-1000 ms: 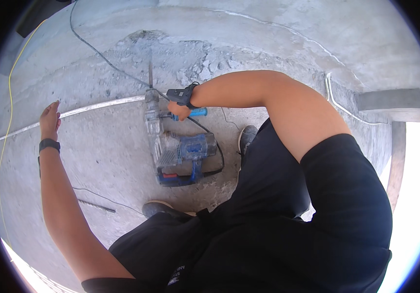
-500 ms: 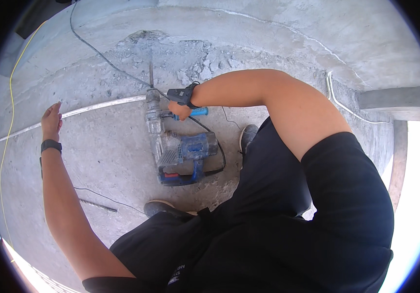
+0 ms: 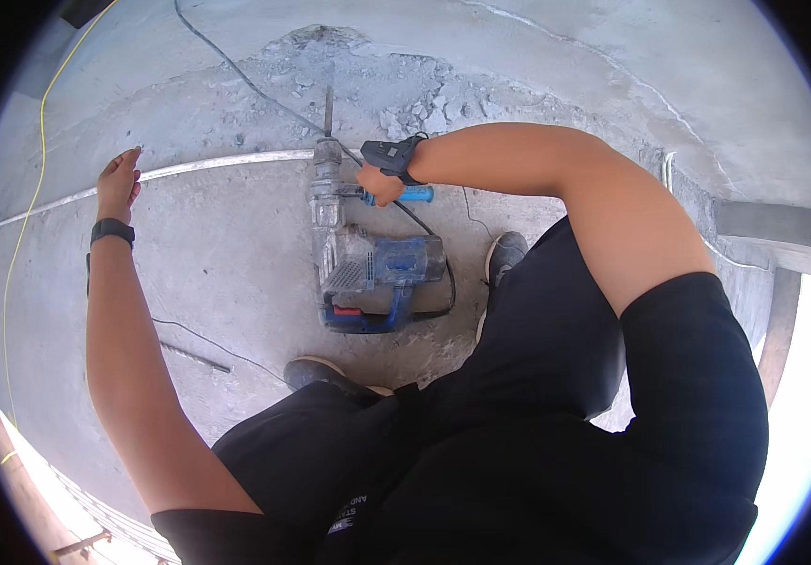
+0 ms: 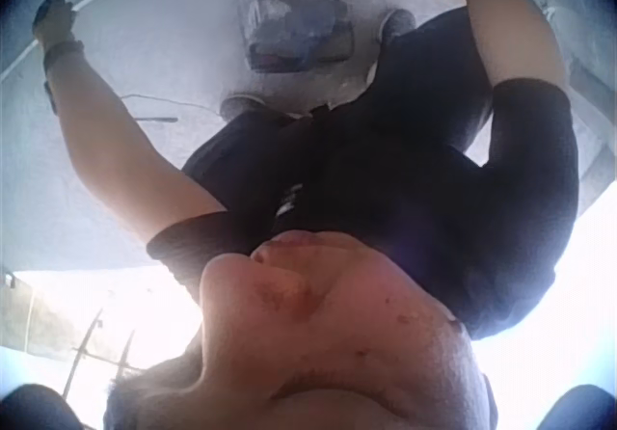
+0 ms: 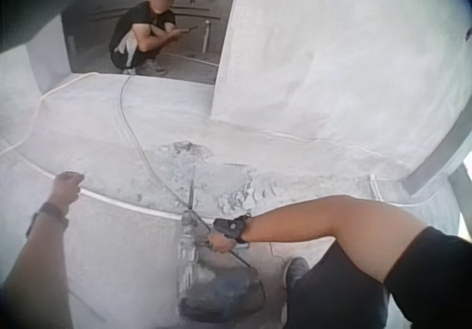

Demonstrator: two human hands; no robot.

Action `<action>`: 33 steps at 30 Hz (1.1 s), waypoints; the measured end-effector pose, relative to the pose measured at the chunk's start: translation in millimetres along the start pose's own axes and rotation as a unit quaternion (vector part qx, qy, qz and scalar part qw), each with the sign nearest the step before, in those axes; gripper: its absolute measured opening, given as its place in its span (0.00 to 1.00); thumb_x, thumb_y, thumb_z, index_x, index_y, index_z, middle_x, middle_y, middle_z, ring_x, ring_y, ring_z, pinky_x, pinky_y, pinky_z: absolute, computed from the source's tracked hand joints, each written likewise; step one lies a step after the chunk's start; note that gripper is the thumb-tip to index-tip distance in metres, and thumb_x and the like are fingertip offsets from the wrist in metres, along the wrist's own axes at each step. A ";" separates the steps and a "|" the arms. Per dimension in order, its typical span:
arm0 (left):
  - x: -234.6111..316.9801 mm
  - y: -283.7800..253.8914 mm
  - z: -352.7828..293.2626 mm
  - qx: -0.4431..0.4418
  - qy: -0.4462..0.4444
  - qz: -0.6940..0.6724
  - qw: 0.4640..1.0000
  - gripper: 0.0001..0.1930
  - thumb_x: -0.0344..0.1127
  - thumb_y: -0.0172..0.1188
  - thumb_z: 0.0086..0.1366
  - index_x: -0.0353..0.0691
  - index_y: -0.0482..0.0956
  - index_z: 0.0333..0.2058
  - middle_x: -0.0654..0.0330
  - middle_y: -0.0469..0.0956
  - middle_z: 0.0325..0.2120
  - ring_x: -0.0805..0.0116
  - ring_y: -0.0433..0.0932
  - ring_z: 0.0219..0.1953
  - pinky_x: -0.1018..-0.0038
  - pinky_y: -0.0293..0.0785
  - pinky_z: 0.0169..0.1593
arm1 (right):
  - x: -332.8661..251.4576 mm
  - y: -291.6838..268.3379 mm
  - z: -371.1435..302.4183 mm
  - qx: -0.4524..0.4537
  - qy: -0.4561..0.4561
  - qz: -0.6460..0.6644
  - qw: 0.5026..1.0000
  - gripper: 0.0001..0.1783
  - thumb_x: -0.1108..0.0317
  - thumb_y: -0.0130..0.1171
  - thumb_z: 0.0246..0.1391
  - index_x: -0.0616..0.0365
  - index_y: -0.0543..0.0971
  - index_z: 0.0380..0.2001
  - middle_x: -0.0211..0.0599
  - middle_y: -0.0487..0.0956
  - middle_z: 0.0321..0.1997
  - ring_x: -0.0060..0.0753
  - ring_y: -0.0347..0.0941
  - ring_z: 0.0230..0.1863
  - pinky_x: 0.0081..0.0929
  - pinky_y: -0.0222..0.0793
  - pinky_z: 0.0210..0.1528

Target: The person uses a rotary hammer drill to create a hole in a concrete wall.

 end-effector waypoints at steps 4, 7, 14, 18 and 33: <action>-4.3 -10.3 1.6 -0.002 -0.007 -0.016 1.000 0.16 0.48 0.65 0.56 0.46 0.80 0.38 0.71 0.72 0.25 0.81 0.70 0.27 0.81 0.66 0.31 | -4.4 -4.8 5.7 0.008 -0.018 -0.019 1.000 0.19 0.53 0.61 0.42 0.62 0.82 0.21 0.51 0.79 0.23 0.55 0.76 0.25 0.45 0.72 0.30; -6.5 -15.5 0.3 0.003 -0.016 0.015 1.000 0.14 0.48 0.64 0.58 0.49 0.79 0.40 0.75 0.70 0.24 0.84 0.68 0.27 0.85 0.65 0.29 | -11.3 -7.2 9.8 0.027 -0.002 -0.005 1.000 0.19 0.53 0.60 0.42 0.61 0.82 0.22 0.51 0.79 0.24 0.55 0.77 0.27 0.46 0.72 0.30; -6.3 -8.7 -0.1 -0.001 -0.007 0.014 1.000 0.14 0.48 0.63 0.59 0.49 0.80 0.40 0.74 0.69 0.22 0.85 0.68 0.26 0.85 0.64 0.27 | -10.2 -4.5 7.7 0.016 -0.017 -0.005 1.000 0.19 0.54 0.60 0.41 0.61 0.82 0.21 0.51 0.79 0.24 0.55 0.77 0.27 0.46 0.72 0.31; -4.8 -7.8 0.8 0.002 -0.006 0.008 1.000 0.14 0.48 0.63 0.59 0.49 0.80 0.39 0.74 0.69 0.22 0.85 0.68 0.26 0.85 0.65 0.27 | -10.0 -5.4 5.8 0.007 -0.002 -0.011 1.000 0.18 0.54 0.59 0.42 0.61 0.82 0.22 0.51 0.79 0.24 0.55 0.77 0.28 0.46 0.72 0.32; -1.8 -8.3 -1.4 0.004 0.000 0.023 1.000 0.15 0.49 0.63 0.58 0.48 0.80 0.40 0.74 0.70 0.23 0.85 0.68 0.26 0.85 0.65 0.27 | -11.8 -10.9 5.3 0.005 -0.012 -0.025 1.000 0.18 0.54 0.59 0.42 0.59 0.83 0.23 0.49 0.80 0.25 0.54 0.77 0.29 0.45 0.72 0.32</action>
Point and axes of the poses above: each hand's wrist, its own z-axis towards the middle knuckle, its own y-axis out of the palm, x = y × z, the point moved 4 cm from there along z, towards the middle knuckle
